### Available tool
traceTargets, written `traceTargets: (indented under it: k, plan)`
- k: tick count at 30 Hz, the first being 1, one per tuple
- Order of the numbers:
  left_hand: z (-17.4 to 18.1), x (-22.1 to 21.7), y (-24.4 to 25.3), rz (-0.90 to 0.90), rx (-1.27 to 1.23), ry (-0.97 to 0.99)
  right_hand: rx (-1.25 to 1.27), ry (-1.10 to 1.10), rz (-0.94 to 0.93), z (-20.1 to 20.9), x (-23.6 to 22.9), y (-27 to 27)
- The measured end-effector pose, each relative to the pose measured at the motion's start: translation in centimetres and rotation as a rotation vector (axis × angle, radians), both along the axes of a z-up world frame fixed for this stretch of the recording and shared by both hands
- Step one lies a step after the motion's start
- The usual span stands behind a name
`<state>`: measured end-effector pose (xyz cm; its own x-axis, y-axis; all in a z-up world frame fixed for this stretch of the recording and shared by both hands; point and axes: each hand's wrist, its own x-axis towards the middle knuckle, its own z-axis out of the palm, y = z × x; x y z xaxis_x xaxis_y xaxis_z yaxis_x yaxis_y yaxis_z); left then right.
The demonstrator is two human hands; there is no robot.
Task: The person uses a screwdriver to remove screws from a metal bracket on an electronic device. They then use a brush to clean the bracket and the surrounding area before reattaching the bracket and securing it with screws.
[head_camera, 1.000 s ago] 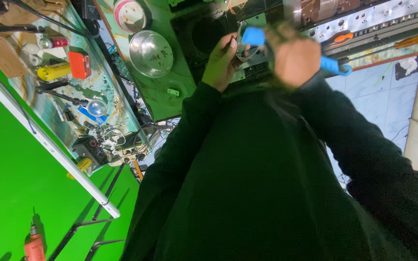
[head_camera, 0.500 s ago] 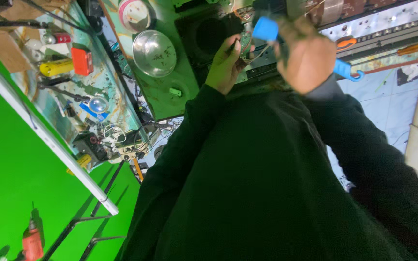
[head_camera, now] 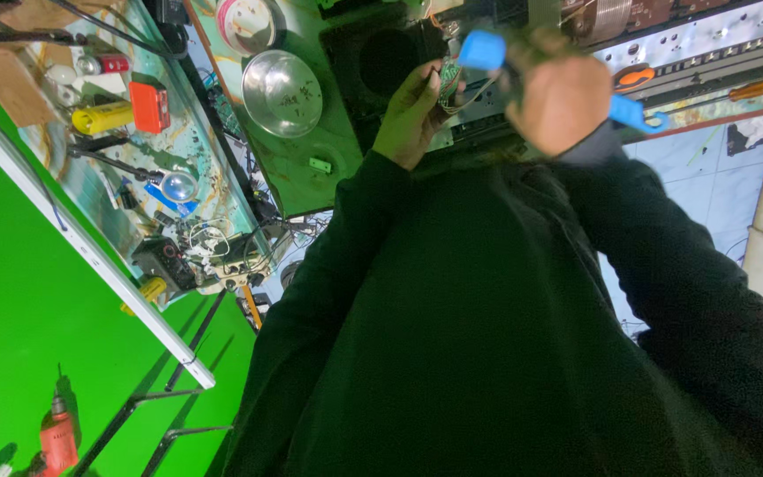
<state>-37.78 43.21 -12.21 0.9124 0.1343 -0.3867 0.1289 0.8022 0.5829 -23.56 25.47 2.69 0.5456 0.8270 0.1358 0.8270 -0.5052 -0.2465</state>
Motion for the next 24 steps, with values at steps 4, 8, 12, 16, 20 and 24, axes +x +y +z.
traceTargets:
  k: [4,8,12,16,20,24]
  plan:
    - [-0.2,0.4,-0.3,0.05,-0.02,-0.057,-0.02,0.124,0.104,1.4,-0.2,0.5]
    - [0.5,-0.3,0.6,-0.034,0.047,0.012,-0.023,-0.013,0.058,1.4,-0.3,0.6]
    - [0.6,-0.2,0.1,0.041,0.0,0.016,-0.058,0.054,0.102,1.2,-0.1,0.0]
    - [0.5,0.5,0.0,0.036,0.006,-0.001,-0.071,0.025,0.113,0.8,-0.3,0.8]
    - [0.1,0.0,-0.2,0.062,-0.005,-0.013,0.034,0.007,0.04,2.2,-0.2,-0.1]
    - [0.0,0.4,-0.6,0.078,-0.023,-0.021,0.0,0.04,0.087,1.1,-0.6,0.7]
